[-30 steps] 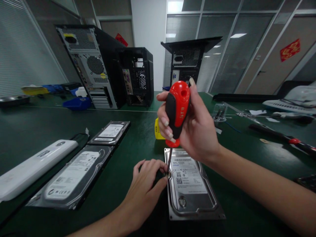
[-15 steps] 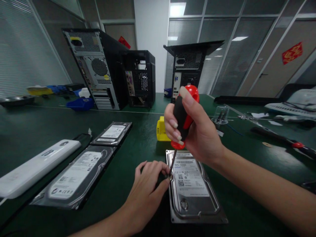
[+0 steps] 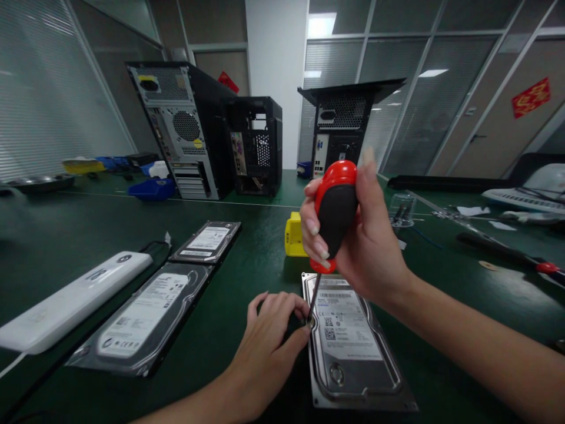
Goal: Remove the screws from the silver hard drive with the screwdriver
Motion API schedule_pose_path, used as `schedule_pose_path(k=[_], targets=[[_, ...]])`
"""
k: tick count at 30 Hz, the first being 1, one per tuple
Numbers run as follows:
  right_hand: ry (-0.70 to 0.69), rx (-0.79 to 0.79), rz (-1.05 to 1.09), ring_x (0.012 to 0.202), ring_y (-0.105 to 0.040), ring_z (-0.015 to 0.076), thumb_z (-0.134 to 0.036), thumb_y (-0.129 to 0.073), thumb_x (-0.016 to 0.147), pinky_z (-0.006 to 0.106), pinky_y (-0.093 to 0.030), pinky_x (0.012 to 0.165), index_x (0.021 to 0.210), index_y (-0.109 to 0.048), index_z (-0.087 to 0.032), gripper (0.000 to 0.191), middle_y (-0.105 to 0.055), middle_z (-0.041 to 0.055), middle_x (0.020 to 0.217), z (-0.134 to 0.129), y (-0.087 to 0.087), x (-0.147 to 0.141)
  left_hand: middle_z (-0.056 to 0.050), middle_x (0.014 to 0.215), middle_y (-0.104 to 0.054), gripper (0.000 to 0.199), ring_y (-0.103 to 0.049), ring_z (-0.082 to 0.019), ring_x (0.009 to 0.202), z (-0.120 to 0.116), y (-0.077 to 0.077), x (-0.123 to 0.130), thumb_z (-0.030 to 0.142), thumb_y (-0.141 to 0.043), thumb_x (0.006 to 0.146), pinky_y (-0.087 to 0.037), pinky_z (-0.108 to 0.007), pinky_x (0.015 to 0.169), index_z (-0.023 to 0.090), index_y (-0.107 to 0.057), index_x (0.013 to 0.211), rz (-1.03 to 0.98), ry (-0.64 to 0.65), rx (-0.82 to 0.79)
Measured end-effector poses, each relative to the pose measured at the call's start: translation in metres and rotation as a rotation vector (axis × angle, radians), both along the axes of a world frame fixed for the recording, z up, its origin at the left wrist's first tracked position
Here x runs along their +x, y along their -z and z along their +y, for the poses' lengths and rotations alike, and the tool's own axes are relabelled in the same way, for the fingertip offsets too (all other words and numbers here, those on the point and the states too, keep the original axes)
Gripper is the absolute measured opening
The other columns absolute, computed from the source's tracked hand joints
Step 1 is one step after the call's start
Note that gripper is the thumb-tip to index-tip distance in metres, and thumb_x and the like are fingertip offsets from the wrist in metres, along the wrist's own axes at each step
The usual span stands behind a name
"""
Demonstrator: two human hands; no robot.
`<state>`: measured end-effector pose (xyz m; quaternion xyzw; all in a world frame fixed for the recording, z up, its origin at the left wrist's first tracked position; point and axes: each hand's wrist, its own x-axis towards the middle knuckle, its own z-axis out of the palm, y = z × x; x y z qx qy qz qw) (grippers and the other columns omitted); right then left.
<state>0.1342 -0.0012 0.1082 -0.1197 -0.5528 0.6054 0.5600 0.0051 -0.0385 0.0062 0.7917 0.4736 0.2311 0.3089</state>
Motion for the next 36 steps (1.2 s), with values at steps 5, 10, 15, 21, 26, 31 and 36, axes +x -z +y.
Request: schedule_pose_path(k=[5,10,15,21,26,31,36], targets=[[-0.016,0.007,0.0,0.042,-0.041,0.0059,-0.06,-0.037,0.085,0.018,-0.035,0.038,0.08,-0.054,-0.018,0.045,-0.048,-0.0026,0.058,0.0013,-0.0007,0.0004,0.002,0.094,-0.057,0.008,-0.049,-0.017,0.098,0.0012,0.0002,0.0008,0.022,-0.04,0.086,-0.019,-0.045,0.102,0.023,-0.047,0.084,0.007,-0.015,-0.012],[0.001,-0.022,-0.021,0.041,-0.039,0.0055,-0.06,-0.034,0.085,0.018,-0.033,0.038,0.078,-0.054,-0.019,0.045,-0.045,-0.0041,0.056,0.0022,-0.003,0.0033,0.002,0.095,-0.059,0.008,-0.05,-0.017,0.097,0.0048,0.0037,-0.0002,0.026,-0.039,0.085,-0.018,-0.047,0.104,0.025,-0.047,0.086,0.005,-0.004,-0.023],[-0.001,-0.026,-0.022,0.04,-0.038,0.0053,-0.061,-0.037,0.084,0.018,-0.032,0.038,0.078,-0.054,-0.02,0.045,-0.045,-0.0046,0.056,0.0032,-0.0031,0.0044,0.002,0.095,-0.059,0.01,-0.049,-0.017,0.098,0.0055,0.0051,-0.0004,0.025,-0.037,0.085,-0.017,-0.047,0.104,0.025,-0.047,0.087,0.015,-0.006,-0.03],[-0.034,0.0,-0.015,0.04,-0.038,0.0056,-0.06,-0.033,0.086,0.018,-0.031,0.038,0.078,-0.053,-0.019,0.046,-0.045,-0.0042,0.055,0.0028,-0.0023,0.004,0.003,0.092,-0.058,0.009,-0.05,-0.018,0.096,0.0045,0.004,0.0,0.027,-0.039,0.086,-0.018,-0.047,0.103,0.024,-0.047,0.085,0.007,-0.008,-0.012],[-0.023,0.028,0.024,0.04,-0.037,0.0061,-0.056,-0.037,0.086,0.019,-0.029,0.039,0.08,-0.05,-0.02,0.039,-0.045,-0.0045,0.055,0.0011,-0.0016,0.0045,0.003,0.091,-0.057,0.008,-0.049,-0.017,0.096,0.0046,0.0036,-0.0004,0.025,-0.038,0.088,-0.02,-0.046,0.102,0.024,-0.046,0.085,0.012,0.007,-0.003],[0.012,0.03,-0.011,0.04,-0.032,0.0049,-0.041,-0.053,0.084,0.019,-0.025,0.037,0.061,-0.042,-0.018,0.034,-0.04,-0.0046,0.055,-0.0022,-0.0016,0.0055,0.003,0.089,-0.056,0.01,-0.049,-0.017,0.093,0.0034,0.0025,-0.0001,0.022,-0.038,0.088,-0.021,-0.045,0.101,0.023,-0.045,0.083,0.034,0.01,0.013],[0.026,0.05,-0.003,0.038,-0.032,0.0051,-0.04,-0.052,0.084,0.018,-0.024,0.034,0.062,-0.042,-0.019,0.032,-0.04,-0.0053,0.053,-0.0049,-0.0034,0.0053,0.004,0.09,-0.055,0.011,-0.048,-0.016,0.094,0.0016,0.0039,0.0,0.021,-0.037,0.09,-0.021,-0.044,0.1,0.024,-0.046,0.086,0.036,0.02,0.026]])
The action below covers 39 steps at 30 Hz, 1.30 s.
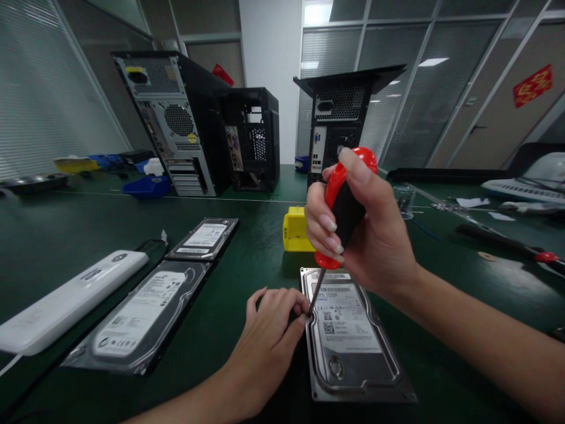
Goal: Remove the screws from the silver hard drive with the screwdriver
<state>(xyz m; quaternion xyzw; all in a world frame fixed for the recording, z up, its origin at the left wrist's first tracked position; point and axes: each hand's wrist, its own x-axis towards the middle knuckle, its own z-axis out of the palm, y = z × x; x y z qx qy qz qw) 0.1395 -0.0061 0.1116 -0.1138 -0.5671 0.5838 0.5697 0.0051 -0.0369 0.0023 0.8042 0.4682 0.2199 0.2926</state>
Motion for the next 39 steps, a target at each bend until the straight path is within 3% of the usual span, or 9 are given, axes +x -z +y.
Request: schedule_pose_path(k=[17,25,39], targets=[[0.037,-0.002,-0.039,0.036,-0.03,0.0054,-0.048,-0.051,0.083,0.018,-0.022,0.033,0.065,-0.04,-0.02,0.035,-0.039,-0.0067,0.05,0.0,-0.001,-0.004,0.002,0.093,-0.054,0.012,-0.046,-0.017,0.097,0.0,0.001,0.0,0.024,-0.034,0.091,-0.018,-0.044,0.101,0.022,-0.046,0.09,-0.022,-0.007,-0.018],[0.065,-0.007,-0.012,0.036,-0.029,0.0053,-0.038,-0.049,0.085,0.017,-0.022,0.034,0.07,-0.043,-0.02,0.025,-0.038,-0.0069,0.049,0.001,-0.001,-0.003,0.002,0.09,-0.052,0.013,-0.046,-0.017,0.093,-0.002,-0.002,0.002,0.023,-0.033,0.09,-0.02,-0.044,0.1,0.022,-0.046,0.087,-0.001,-0.008,-0.005],[0.164,-0.045,0.062,0.038,-0.024,0.0066,-0.04,-0.046,0.084,0.018,-0.019,0.033,0.078,-0.046,-0.022,0.019,-0.034,-0.0065,0.051,0.006,-0.011,0.01,0.002,0.09,-0.053,0.014,-0.047,-0.016,0.094,-0.002,-0.004,0.0,0.022,-0.033,0.092,-0.02,-0.044,0.1,0.022,-0.047,0.087,-0.013,0.027,0.0]])
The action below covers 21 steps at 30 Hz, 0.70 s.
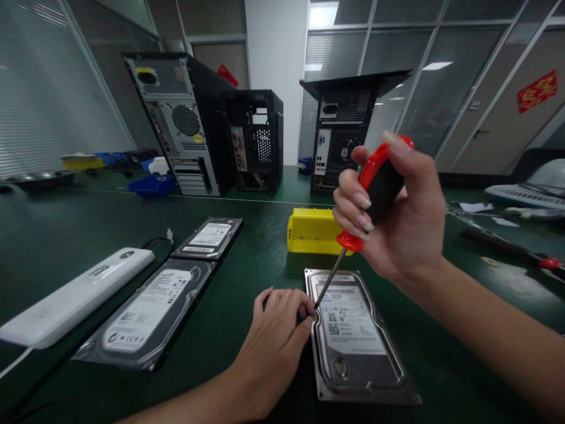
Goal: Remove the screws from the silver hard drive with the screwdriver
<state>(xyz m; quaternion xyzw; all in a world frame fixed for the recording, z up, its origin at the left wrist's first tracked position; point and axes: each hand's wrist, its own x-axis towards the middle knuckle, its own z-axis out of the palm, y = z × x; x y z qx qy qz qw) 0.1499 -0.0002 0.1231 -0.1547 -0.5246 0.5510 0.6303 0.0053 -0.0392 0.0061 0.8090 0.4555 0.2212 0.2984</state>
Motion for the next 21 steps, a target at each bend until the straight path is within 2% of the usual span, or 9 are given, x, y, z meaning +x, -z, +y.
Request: schedule_pose_path(k=[6,10,13,16,18,20,21], targets=[[0.026,0.0,-0.007,0.039,-0.024,0.0062,-0.039,-0.044,0.085,0.018,-0.02,0.033,0.08,-0.046,-0.021,0.019,-0.035,-0.006,0.051,0.006,0.0,0.011,0.001,0.094,-0.054,0.015,-0.046,-0.017,0.096,0.0,0.002,-0.002,0.026,-0.035,0.093,-0.019,-0.044,0.102,0.021,-0.049,0.092,-0.015,0.02,0.018],[0.154,0.007,-0.082,0.04,-0.027,0.0055,-0.043,-0.049,0.083,0.016,-0.022,0.034,0.081,-0.048,-0.021,0.021,-0.036,-0.0064,0.053,0.017,-0.006,0.028,-0.001,0.098,-0.053,0.016,-0.045,-0.019,0.1,-0.002,0.001,-0.003,0.028,-0.034,0.093,-0.021,-0.045,0.102,0.021,-0.049,0.096,-0.001,0.013,0.003],[0.289,-0.181,-0.345,0.045,-0.039,0.0055,-0.036,-0.061,0.076,0.016,-0.033,0.038,0.091,-0.048,-0.023,0.024,-0.045,-0.0051,0.061,0.021,-0.014,0.049,-0.001,0.1,-0.054,0.018,-0.045,-0.019,0.1,-0.003,-0.001,-0.004,0.029,-0.033,0.093,-0.02,-0.045,0.104,0.021,-0.049,0.097,0.008,0.023,0.0],[0.341,-0.408,-0.628,0.053,-0.054,0.0114,-0.032,-0.065,0.071,0.021,-0.045,0.042,0.115,-0.039,-0.031,0.051,-0.054,-0.0019,0.073,0.017,-0.013,0.075,-0.001,0.099,-0.054,0.018,-0.046,-0.019,0.099,-0.004,-0.002,-0.004,0.029,-0.032,0.093,-0.019,-0.045,0.105,0.022,-0.048,0.098,0.014,0.026,0.009],[0.294,-0.513,-0.835,0.05,-0.056,0.0134,-0.038,-0.061,0.075,0.025,-0.049,0.043,0.127,-0.03,-0.035,0.06,-0.054,-0.0015,0.069,0.009,-0.001,0.091,-0.001,0.099,-0.054,0.018,-0.045,-0.019,0.1,-0.004,-0.003,-0.004,0.028,-0.033,0.093,-0.019,-0.045,0.105,0.021,-0.048,0.099,0.011,0.023,0.013],[0.31,-0.608,-1.076,0.042,-0.056,0.0156,-0.046,-0.055,0.078,0.03,-0.049,0.041,0.133,-0.022,-0.037,0.065,-0.053,-0.0019,0.066,0.002,0.02,0.107,-0.001,0.101,-0.054,0.016,-0.045,-0.019,0.101,-0.004,-0.003,-0.005,0.026,-0.035,0.092,-0.019,-0.044,0.105,0.02,-0.048,0.1,0.011,0.025,0.011],[0.299,-0.617,-1.186,0.043,-0.057,0.0168,-0.048,-0.055,0.077,0.033,-0.051,0.042,0.134,-0.022,-0.035,0.068,-0.055,0.0007,0.073,-0.001,0.033,0.116,-0.002,0.101,-0.054,0.016,-0.044,-0.019,0.102,-0.004,-0.004,-0.005,0.025,-0.036,0.092,-0.019,-0.044,0.105,0.02,-0.048,0.1,0.013,0.025,0.008]])
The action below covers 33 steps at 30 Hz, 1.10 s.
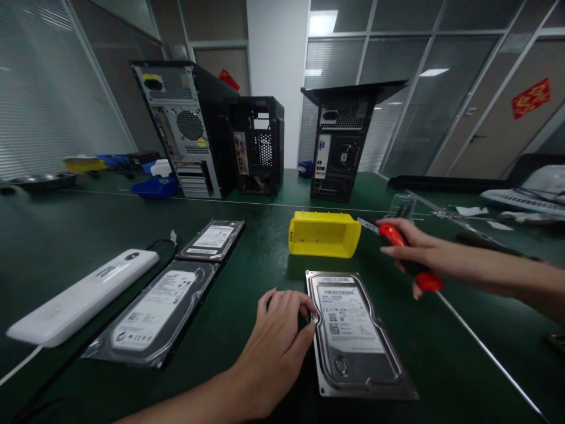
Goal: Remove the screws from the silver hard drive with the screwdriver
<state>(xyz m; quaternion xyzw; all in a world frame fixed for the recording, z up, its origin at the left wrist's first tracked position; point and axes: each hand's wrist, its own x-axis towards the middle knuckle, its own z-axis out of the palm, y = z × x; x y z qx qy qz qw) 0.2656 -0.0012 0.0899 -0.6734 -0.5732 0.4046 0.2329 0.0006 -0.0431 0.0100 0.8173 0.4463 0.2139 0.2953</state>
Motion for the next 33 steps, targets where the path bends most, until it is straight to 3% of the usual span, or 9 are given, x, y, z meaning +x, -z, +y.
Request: schedule_pose_path(k=[1,3,5,7,14,23,26,29,33], targets=[[-0.033,-0.015,-0.098,0.044,-0.058,0.0176,-0.049,-0.054,0.077,0.037,-0.052,0.042,0.135,-0.021,-0.033,0.068,-0.059,0.0058,0.086,-0.002,0.014,0.008,-0.002,0.101,-0.054,0.015,-0.045,-0.019,0.101,0.0,0.0,0.0,0.025,-0.037,0.092,-0.019,-0.044,0.104,0.02,-0.049,0.1,0.005,-0.002,-0.005],[-0.112,0.102,-0.385,0.053,-0.061,0.0189,-0.043,-0.05,0.079,0.037,-0.053,0.047,0.134,-0.027,-0.027,0.062,-0.055,0.0144,0.11,-0.004,0.039,0.024,-0.002,0.1,-0.054,0.015,-0.045,-0.018,0.1,-0.001,-0.001,0.0,0.025,-0.038,0.091,-0.02,-0.044,0.104,0.019,-0.049,0.099,0.011,-0.007,-0.004],[-0.158,0.28,-0.688,0.066,-0.064,0.0215,-0.041,-0.044,0.083,0.037,-0.054,0.057,0.132,-0.034,-0.024,0.053,-0.054,0.0147,0.11,-0.005,0.057,0.036,-0.001,0.098,-0.054,0.014,-0.046,-0.018,0.099,-0.001,0.0,0.0,0.025,-0.038,0.091,-0.019,-0.043,0.104,0.019,-0.049,0.098,0.011,-0.01,0.014],[-0.155,0.316,-0.795,0.073,-0.064,0.0241,-0.038,-0.044,0.082,0.039,-0.053,0.065,0.128,-0.04,-0.021,0.049,-0.053,0.0149,0.107,-0.004,0.065,0.043,-0.001,0.098,-0.054,0.014,-0.047,-0.017,0.098,-0.002,0.0,0.001,0.025,-0.037,0.092,-0.02,-0.042,0.104,0.02,-0.049,0.098,0.011,-0.015,0.038],[-0.152,0.288,-0.886,0.071,-0.064,0.0252,-0.038,-0.045,0.079,0.04,-0.051,0.062,0.124,-0.044,-0.017,0.049,-0.052,0.0151,0.107,-0.002,0.063,0.044,-0.001,0.098,-0.053,0.013,-0.047,-0.017,0.099,-0.002,-0.003,0.0,0.024,-0.037,0.091,-0.021,-0.043,0.104,0.021,-0.049,0.096,0.042,0.013,0.036],[-0.159,0.357,-0.879,0.076,-0.064,0.0249,-0.04,-0.041,0.083,0.038,-0.053,0.064,0.125,-0.045,-0.015,0.049,-0.055,0.0159,0.109,-0.002,0.076,0.055,-0.002,0.099,-0.054,0.013,-0.047,-0.017,0.1,-0.002,-0.004,0.0,0.023,-0.037,0.091,-0.019,-0.044,0.104,0.021,-0.049,0.097,0.039,0.007,0.023],[-0.178,0.444,-0.902,0.093,-0.058,0.0294,-0.043,-0.045,0.081,0.044,-0.05,0.077,0.124,-0.046,-0.014,0.051,-0.051,0.0169,0.115,-0.004,0.069,0.054,-0.002,0.1,-0.054,0.014,-0.047,-0.017,0.1,-0.001,-0.002,0.0,0.024,-0.037,0.091,-0.018,-0.044,0.105,0.02,-0.049,0.098,0.037,0.005,0.025],[-0.246,0.592,-0.865,0.104,-0.051,0.0288,-0.04,-0.045,0.084,0.047,-0.042,0.09,0.116,-0.052,-0.017,0.04,-0.05,0.0147,0.117,-0.009,0.053,0.037,-0.001,0.099,-0.054,0.013,-0.046,-0.017,0.101,-0.001,-0.001,0.0,0.024,-0.037,0.091,-0.018,-0.043,0.105,0.021,-0.049,0.097,0.028,0.006,0.03],[-0.471,0.664,-0.683,0.099,-0.053,0.0239,-0.023,-0.039,0.086,0.042,-0.044,0.086,0.1,-0.057,-0.019,0.023,-0.058,0.0109,0.104,-0.011,0.036,-0.011,-0.001,0.098,-0.054,0.011,-0.047,-0.017,0.099,-0.002,0.0,0.001,0.023,-0.038,0.091,-0.02,-0.042,0.103,0.021,-0.048,0.095,0.021,0.009,0.059]])
